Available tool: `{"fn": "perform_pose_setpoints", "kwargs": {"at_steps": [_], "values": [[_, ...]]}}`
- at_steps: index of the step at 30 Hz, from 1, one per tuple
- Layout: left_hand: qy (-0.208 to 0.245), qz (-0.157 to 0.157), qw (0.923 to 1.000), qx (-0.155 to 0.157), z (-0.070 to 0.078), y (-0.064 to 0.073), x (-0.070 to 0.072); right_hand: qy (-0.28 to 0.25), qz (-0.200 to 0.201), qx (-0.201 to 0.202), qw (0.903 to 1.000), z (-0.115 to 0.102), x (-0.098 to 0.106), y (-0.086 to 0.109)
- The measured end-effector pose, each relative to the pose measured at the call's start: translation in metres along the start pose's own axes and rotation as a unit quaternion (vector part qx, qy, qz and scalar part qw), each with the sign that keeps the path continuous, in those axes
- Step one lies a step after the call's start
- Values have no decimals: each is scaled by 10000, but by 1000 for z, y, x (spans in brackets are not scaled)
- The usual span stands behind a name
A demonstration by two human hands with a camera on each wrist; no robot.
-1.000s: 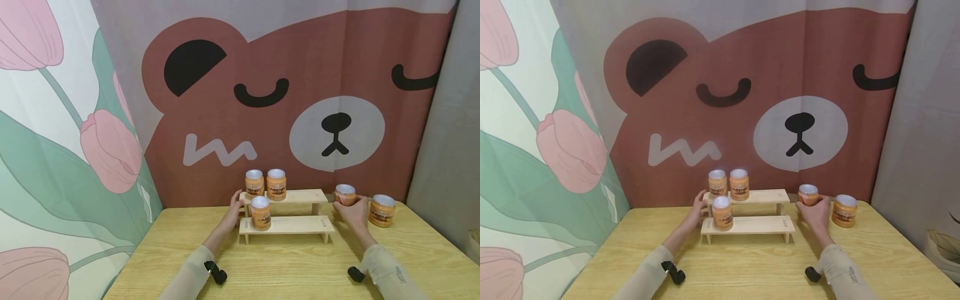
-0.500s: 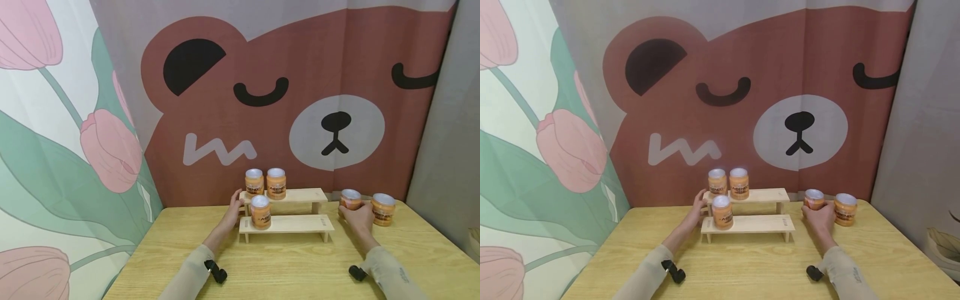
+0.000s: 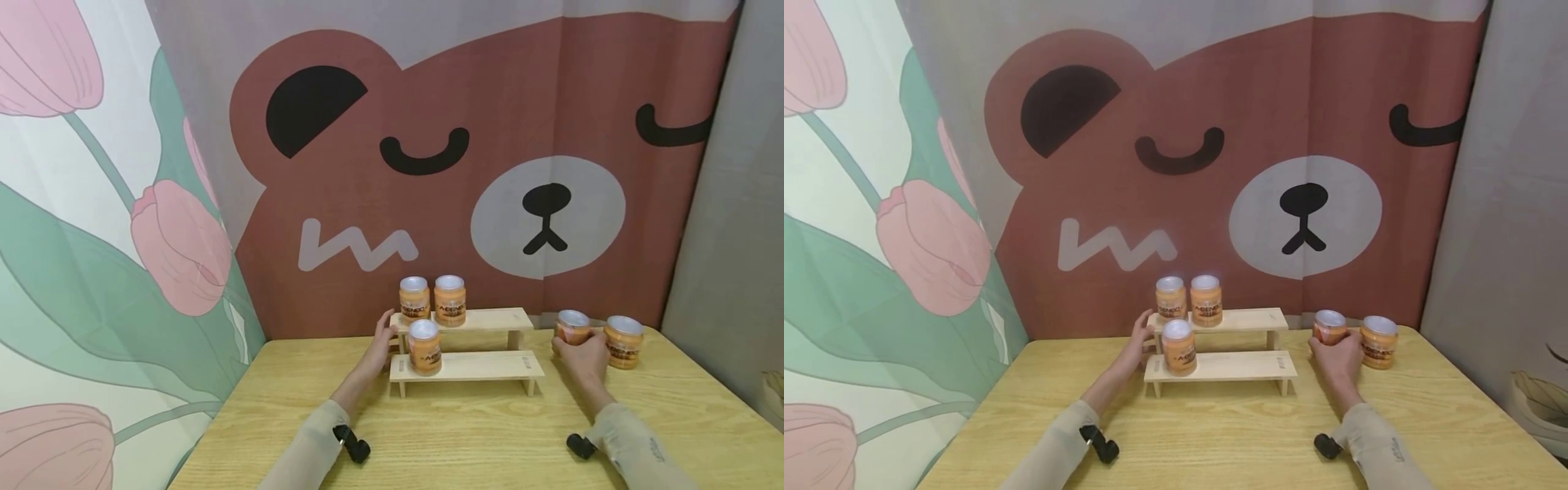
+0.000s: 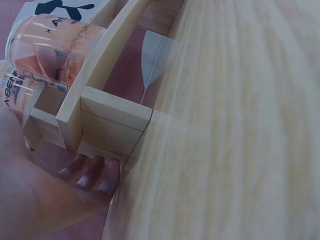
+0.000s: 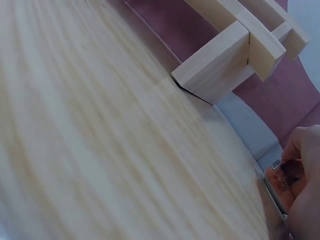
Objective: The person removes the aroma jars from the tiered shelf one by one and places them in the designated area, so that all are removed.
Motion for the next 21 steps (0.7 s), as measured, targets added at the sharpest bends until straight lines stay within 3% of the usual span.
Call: {"fn": "perform_pose_setpoints", "kwargs": {"at_steps": [12, 18, 21], "values": [[-203, 100, 9997, -34, -2, 5, 1, -6, -205, 142, 9997, -9, -4, 4], [-177, 131, 9998, -32, -4, 3, 1, -93, -31, 365, 9993, -28, 5, 1], [-179, 117, 9998, -65, -3, 2, 1, -112, -158, 305, 9993, -38, 9, 0]]}}
Point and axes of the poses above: each hand's wrist, its own y-axis away from the middle knuckle, its own x-axis out of the back of the hand, z = x × y, the point moved 10 cm from there along -y, towards the middle knuckle, and after that the axes turned 13 degrees about -x, right-handed, at the moved point
